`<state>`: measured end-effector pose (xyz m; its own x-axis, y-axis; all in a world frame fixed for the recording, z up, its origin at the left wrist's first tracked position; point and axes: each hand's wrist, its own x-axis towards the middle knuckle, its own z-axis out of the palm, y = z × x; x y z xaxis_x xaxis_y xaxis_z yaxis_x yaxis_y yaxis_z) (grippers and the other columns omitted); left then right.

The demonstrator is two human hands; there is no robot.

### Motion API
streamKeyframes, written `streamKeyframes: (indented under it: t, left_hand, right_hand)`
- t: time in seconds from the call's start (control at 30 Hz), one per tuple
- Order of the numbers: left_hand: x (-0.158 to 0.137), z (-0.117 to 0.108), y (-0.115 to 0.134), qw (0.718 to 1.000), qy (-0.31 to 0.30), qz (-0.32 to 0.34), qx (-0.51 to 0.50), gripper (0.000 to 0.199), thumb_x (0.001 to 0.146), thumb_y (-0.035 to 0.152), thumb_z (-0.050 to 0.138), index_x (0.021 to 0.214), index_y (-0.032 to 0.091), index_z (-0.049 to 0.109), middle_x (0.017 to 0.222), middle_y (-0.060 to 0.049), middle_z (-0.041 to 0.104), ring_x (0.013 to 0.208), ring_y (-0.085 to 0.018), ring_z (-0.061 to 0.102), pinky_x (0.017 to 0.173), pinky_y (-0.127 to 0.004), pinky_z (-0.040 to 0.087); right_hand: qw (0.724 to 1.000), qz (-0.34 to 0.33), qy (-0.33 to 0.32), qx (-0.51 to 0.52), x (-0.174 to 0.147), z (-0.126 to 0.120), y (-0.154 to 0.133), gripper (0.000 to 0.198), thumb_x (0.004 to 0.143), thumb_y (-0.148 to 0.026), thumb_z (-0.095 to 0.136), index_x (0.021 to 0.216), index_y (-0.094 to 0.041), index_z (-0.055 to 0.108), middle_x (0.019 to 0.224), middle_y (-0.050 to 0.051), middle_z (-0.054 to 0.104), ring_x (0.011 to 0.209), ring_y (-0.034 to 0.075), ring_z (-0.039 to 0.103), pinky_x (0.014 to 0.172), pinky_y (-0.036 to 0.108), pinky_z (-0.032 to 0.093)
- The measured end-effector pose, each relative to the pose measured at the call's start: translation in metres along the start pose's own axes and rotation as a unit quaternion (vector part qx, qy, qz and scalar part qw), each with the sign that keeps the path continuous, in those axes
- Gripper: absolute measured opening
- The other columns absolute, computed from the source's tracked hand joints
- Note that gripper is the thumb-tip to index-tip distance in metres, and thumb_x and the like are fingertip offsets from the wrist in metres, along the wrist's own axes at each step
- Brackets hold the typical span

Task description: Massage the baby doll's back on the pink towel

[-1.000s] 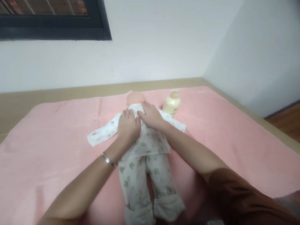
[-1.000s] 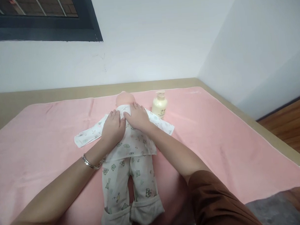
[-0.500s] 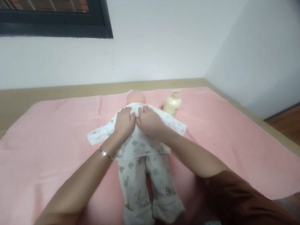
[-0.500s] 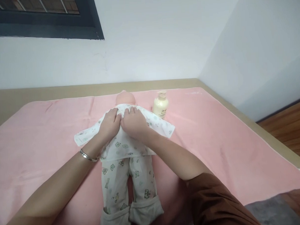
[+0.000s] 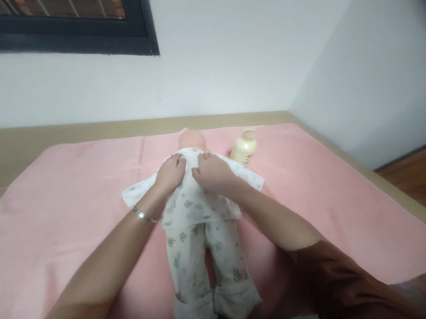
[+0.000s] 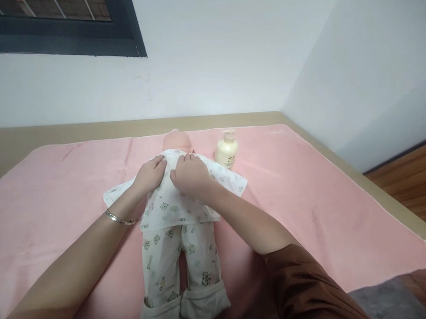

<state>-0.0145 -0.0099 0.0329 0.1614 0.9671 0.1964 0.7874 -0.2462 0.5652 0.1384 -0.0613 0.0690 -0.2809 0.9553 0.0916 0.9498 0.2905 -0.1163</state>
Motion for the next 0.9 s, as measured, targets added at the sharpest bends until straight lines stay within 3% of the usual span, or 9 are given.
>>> streamKeyframes:
  t: [0.1,0.23,0.37,0.47,0.67,0.8,0.9]
  left_hand:
    - [0.003,0.001,-0.002,1.000,0.002,-0.009,-0.002,0.040,0.095,0.034,0.031,0.107,0.018,0.065,0.120,-0.016,0.071,0.116,-0.031,0.063,0.106,-0.047,0.049]
    - [-0.006,0.004,0.010,0.998,-0.016,0.006,0.063,0.043,0.096,0.031,0.030,0.114,0.010,0.063,0.125,-0.023,0.067,0.122,-0.035,0.060,0.108,-0.052,0.047]
    - [-0.023,0.013,0.022,0.989,-0.003,0.078,0.125,0.050,0.096,0.025,0.033,0.133,-0.003,0.052,0.145,-0.031,0.052,0.143,-0.038,0.045,0.120,-0.056,0.035]
    - [-0.029,0.018,0.025,0.984,-0.001,0.122,0.130,0.049,0.096,0.023,0.033,0.135,-0.001,0.051,0.145,-0.029,0.053,0.145,-0.036,0.044,0.121,-0.055,0.033]
    - [-0.013,0.003,0.018,0.995,-0.056,0.035,0.071,0.047,0.095,0.021,0.031,0.131,0.005,0.056,0.148,-0.022,0.053,0.143,-0.032,0.046,0.122,-0.048,0.036]
    - [-0.005,0.000,0.012,0.998,-0.042,0.013,0.043,0.044,0.097,0.025,0.027,0.121,0.010,0.061,0.136,-0.020,0.062,0.132,-0.031,0.055,0.116,-0.049,0.042]
    - [-0.009,0.006,0.015,0.997,-0.028,0.011,0.073,0.049,0.098,0.027,0.027,0.130,0.004,0.056,0.142,-0.023,0.058,0.137,-0.033,0.051,0.120,-0.051,0.036]
  right_hand:
    - [1.000,-0.024,-0.002,-0.013,-0.001,0.001,-0.002,0.039,0.101,-0.024,0.034,0.116,-0.001,0.063,0.123,0.026,0.067,0.118,0.035,0.060,0.104,0.044,0.044]
    - [0.996,0.036,0.001,0.080,0.013,0.004,0.010,0.043,0.103,-0.031,0.032,0.123,-0.005,0.061,0.128,0.021,0.067,0.118,0.030,0.062,0.100,0.039,0.048]
    - [0.993,0.067,0.003,0.096,0.024,0.008,0.020,0.051,0.103,-0.038,0.032,0.125,-0.001,0.061,0.129,0.022,0.066,0.121,0.032,0.061,0.102,0.040,0.045]
    - [0.996,0.058,0.001,0.073,0.025,0.009,0.020,0.050,0.103,-0.035,0.030,0.122,-0.001,0.062,0.127,0.023,0.067,0.118,0.032,0.063,0.101,0.039,0.045]
    - [1.000,0.007,-0.015,0.018,0.009,0.001,0.009,0.047,0.103,-0.034,0.034,0.127,0.000,0.057,0.130,0.025,0.065,0.117,0.033,0.062,0.098,0.040,0.046]
    - [0.999,-0.030,-0.027,0.001,0.000,-0.008,0.004,0.038,0.100,-0.025,0.040,0.123,-0.002,0.059,0.127,0.025,0.065,0.116,0.032,0.061,0.094,0.038,0.048]
    - [0.999,-0.005,-0.038,0.037,0.005,-0.008,0.008,0.035,0.101,-0.024,0.035,0.112,-0.007,0.063,0.116,0.021,0.070,0.107,0.029,0.064,0.088,0.037,0.050]
